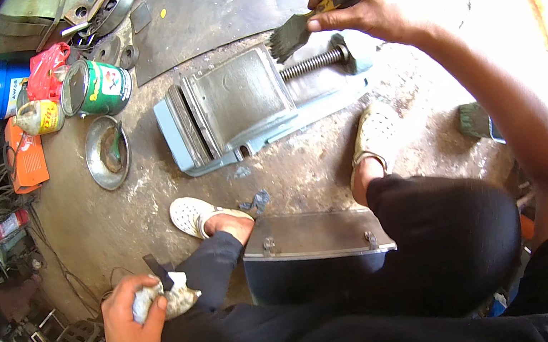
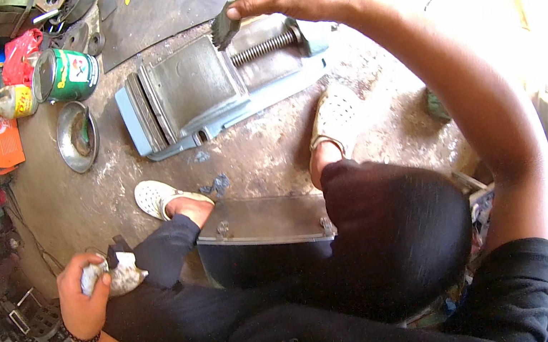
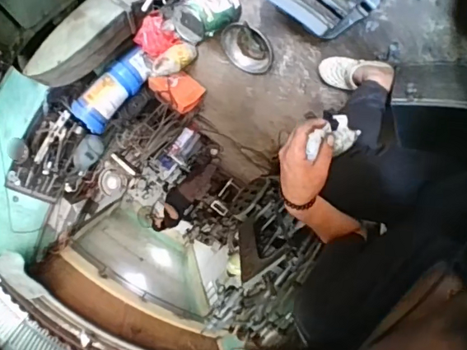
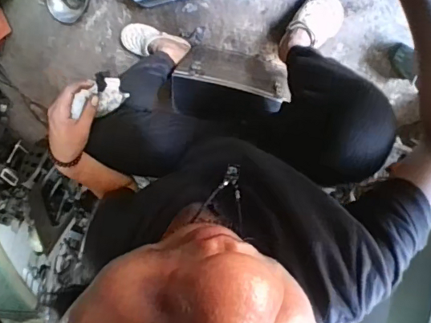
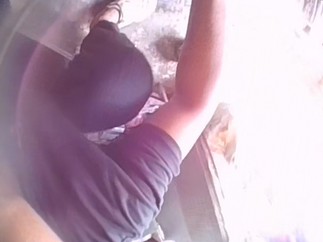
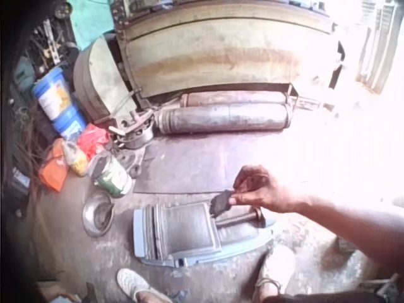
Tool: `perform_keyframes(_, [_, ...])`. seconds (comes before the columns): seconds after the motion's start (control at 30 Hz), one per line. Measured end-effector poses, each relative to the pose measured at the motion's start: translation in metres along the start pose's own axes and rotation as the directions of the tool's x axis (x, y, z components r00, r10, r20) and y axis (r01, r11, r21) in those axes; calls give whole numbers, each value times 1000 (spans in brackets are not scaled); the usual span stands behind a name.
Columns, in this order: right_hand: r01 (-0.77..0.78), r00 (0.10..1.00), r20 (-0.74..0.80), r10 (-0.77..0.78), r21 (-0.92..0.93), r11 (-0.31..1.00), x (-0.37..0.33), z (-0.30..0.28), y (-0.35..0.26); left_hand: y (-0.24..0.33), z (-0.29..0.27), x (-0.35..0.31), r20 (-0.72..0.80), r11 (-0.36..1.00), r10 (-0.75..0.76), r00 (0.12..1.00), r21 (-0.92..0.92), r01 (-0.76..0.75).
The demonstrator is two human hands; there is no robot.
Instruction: The person sits on the floor and uses a brush to apply paint to a bench vise. They repeatedly dip the brush into a paint container and coat the vise surfaces.
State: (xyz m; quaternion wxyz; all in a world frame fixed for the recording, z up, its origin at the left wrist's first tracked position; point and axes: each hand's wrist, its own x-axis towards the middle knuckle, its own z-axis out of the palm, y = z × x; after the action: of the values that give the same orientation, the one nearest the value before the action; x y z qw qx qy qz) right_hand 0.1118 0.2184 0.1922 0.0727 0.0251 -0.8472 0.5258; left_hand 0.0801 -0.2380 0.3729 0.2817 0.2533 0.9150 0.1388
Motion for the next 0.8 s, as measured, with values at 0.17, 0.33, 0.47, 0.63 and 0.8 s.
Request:
perform_keyframes(0.17, [-36, 975, -217, 49, 61, 997, 27, 17, 65, 9, -4, 43, 68, 998, -41, 997, 60, 37])
perform_keyframes(0.33, [-189, 950, -259, 174, -33, 981, 14, 34, 82, 15, -8, 75, 162, 999, -43, 986, -22, 47])
perform_keyframes(0.47, [-229, 934, -293, 205, -52, 972, 14, 49, 84, 16, -12, 93, 186, 1000, -12, 982, -19, 16])
perform_keyframes(0.63, [-285, 932, -265, 247, -112, 952, 23, 61, 90, 19, -11, 101, 207, 997, -38, 978, -61, 52])
perform_keyframes(0.8, [-199, 948, -273, 163, -109, 974, 26, 78, 97, 21, -8, 97, 205, 999, -42, 978, -25, 48])
